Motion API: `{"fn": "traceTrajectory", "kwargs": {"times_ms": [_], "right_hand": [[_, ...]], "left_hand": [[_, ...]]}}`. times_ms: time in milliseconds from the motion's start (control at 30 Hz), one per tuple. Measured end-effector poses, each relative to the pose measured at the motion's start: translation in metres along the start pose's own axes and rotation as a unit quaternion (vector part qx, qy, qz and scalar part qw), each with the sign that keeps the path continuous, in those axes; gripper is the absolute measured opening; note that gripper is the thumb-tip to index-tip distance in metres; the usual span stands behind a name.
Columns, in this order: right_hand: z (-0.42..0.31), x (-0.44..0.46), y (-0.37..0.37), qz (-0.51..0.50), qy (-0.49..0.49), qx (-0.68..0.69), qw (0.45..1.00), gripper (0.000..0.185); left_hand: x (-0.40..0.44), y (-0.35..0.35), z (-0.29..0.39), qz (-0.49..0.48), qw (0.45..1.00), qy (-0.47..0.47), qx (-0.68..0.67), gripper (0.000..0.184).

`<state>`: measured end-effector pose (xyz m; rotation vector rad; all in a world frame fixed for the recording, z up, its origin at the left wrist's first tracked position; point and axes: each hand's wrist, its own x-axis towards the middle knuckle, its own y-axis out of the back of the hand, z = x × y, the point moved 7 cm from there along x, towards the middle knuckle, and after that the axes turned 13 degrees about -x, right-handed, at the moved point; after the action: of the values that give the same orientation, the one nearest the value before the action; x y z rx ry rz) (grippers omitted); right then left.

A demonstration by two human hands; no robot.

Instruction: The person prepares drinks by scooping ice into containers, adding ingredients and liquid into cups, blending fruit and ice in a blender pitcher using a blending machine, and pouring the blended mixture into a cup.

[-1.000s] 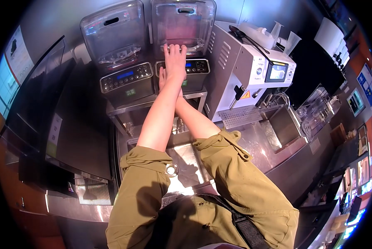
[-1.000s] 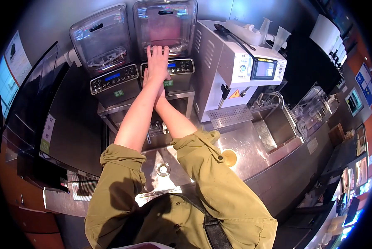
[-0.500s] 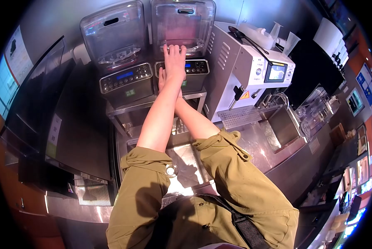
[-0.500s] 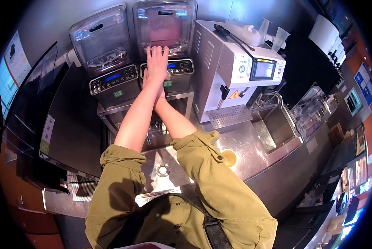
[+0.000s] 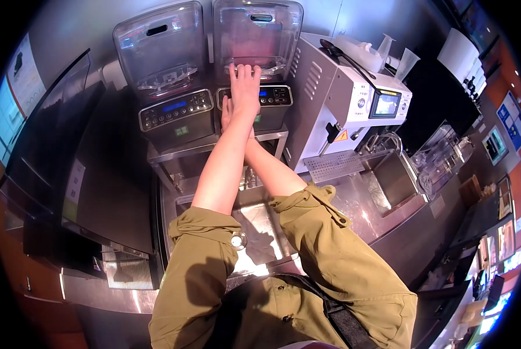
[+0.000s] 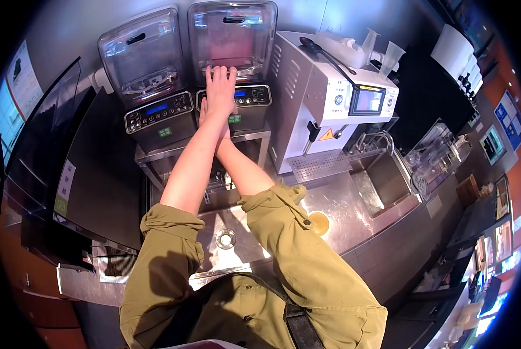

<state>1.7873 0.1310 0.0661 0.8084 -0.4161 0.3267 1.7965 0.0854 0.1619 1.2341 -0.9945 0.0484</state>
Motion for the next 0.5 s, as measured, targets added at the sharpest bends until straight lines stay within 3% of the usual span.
{"fn": "traceTrajectory", "kwargs": {"times_ms": [100, 200, 300, 400, 467, 500], "right_hand": [[-0.001, 0.0, -0.002, 0.076, -0.027, 0.011, 0.997, 0.073], [-0.002, 0.002, -0.005, 0.085, -0.018, 0.008, 0.996, 0.076], [0.003, 0.002, -0.001, 0.019, -0.013, 0.031, 0.999, 0.058], [0.006, 0.006, 0.0, 0.049, -0.033, 0.088, 0.994, 0.082], [0.005, 0.017, -0.006, -0.005, 0.005, 0.118, 0.993, 0.082], [0.007, 0.02, -0.006, -0.03, 0.024, 0.131, 0.991, 0.082]], "left_hand": [[0.0, -0.001, 0.0, 0.014, 1.0, -0.001, 0.0, 0.084], [0.001, -0.002, -0.001, 0.032, 0.999, -0.006, 0.0, 0.084], [0.0, 0.001, -0.001, 0.012, 1.0, -0.011, -0.017, 0.086], [0.002, -0.001, -0.002, -0.001, 1.0, -0.019, -0.001, 0.094], [0.002, 0.0, -0.002, -0.011, 0.999, -0.033, 0.01, 0.101], [0.001, 0.006, -0.005, 0.001, 0.995, -0.051, -0.088, 0.102]]}}
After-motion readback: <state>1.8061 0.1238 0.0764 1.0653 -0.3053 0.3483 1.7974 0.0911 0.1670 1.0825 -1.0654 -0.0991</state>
